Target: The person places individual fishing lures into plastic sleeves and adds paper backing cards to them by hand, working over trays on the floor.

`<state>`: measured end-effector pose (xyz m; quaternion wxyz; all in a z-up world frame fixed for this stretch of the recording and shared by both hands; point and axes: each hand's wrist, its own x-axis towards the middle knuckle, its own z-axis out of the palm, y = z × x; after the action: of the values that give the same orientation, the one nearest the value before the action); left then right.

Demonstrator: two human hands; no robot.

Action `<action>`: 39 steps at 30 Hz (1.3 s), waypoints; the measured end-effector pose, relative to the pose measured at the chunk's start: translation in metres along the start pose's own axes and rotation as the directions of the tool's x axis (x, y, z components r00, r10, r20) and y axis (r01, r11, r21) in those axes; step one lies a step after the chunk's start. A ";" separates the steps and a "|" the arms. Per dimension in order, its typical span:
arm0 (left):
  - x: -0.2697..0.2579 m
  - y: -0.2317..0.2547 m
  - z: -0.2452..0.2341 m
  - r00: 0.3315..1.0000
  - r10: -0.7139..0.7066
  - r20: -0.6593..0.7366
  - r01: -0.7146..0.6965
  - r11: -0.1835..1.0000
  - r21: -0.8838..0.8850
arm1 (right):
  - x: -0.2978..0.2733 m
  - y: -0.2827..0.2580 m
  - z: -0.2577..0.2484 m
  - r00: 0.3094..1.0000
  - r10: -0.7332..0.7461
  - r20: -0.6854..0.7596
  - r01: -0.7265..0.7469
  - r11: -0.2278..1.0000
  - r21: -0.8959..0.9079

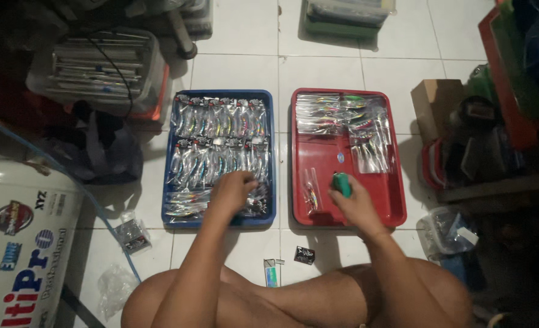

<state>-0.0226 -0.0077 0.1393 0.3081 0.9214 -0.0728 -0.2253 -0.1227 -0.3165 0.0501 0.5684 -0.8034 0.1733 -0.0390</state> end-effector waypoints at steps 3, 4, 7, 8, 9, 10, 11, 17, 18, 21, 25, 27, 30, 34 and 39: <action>0.025 -0.035 0.032 0.996 -0.074 0.059 0.063 0.985 0.162 | 0.002 -0.032 0.004 0.977 0.183 -0.105 -0.210 0.901 -0.379; 0.032 -0.046 0.049 0.996 -0.066 0.065 0.055 0.986 0.160 | 0.009 -0.018 0.009 0.976 0.185 -0.114 -0.215 0.899 -0.382; 0.052 -0.069 0.086 1.000 -0.016 0.013 0.011 0.939 0.343 | 0.020 0.002 0.027 0.977 0.198 -0.082 -0.212 0.842 -0.496; 0.053 -0.072 0.092 1.000 0.001 -0.017 0.006 0.933 0.361 | 0.015 -0.006 0.036 0.972 0.228 -0.060 -0.229 0.850 -0.474; 0.057 -0.072 0.100 0.999 0.026 -0.042 -0.008 0.926 0.378 | 0.009 -0.012 0.041 0.965 0.259 -0.046 -0.252 0.856 -0.452; 0.056 -0.077 0.103 0.998 0.049 -0.030 -0.034 0.925 0.379 | 0.011 -0.012 0.046 0.963 0.262 -0.072 -0.265 0.853 -0.450; 0.056 -0.081 0.107 0.997 0.059 -0.045 -0.040 0.940 0.338 | 0.011 -0.011 0.049 0.955 0.292 -0.058 -0.283 0.826 -0.488; 0.045 -0.057 0.105 0.996 0.068 -0.061 -0.030 0.869 0.494 | 0.020 0.021 0.051 0.930 0.364 -0.049 -0.355 0.858 -0.371; 0.048 -0.061 0.110 0.997 0.059 -0.044 -0.030 0.873 0.486 | 0.021 0.030 0.053 0.929 0.368 -0.041 -0.361 0.876 -0.320; 0.050 -0.066 0.115 0.996 0.078 -0.040 -0.051 0.883 0.466 | 0.035 0.065 0.057 0.926 0.371 -0.066 -0.376 0.900 -0.220; 0.054 -0.070 0.114 0.983 0.166 -0.079 -0.119 0.901 0.417 | 0.045 0.064 0.043 0.931 0.327 -0.162 -0.353 0.918 -0.177; 0.036 -0.028 0.089 0.998 0.054 -0.030 -0.056 0.997 -0.047 | 0.028 0.014 0.036 0.953 0.299 -0.047 -0.279 0.927 0.249; -0.008 0.045 0.056 0.997 0.067 -0.033 -0.073 0.803 -0.592 | -0.009 -0.078 0.038 0.971 0.210 0.112 -0.233 0.936 0.265; -0.026 0.061 0.052 0.991 0.020 -0.131 -0.110 0.674 -0.730 | -0.032 -0.081 0.057 0.950 0.230 0.210 -0.294 0.886 0.359; -0.017 0.059 0.041 0.987 -0.131 -0.097 -0.051 0.319 -0.946 | -0.058 -0.089 0.037 0.880 0.082 0.467 0.130 0.906 -0.404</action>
<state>-0.0566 -0.0724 0.1517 0.7864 0.5845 0.1196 -0.1603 -0.1462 -0.2387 0.1277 0.4047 -0.8943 0.0231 0.1896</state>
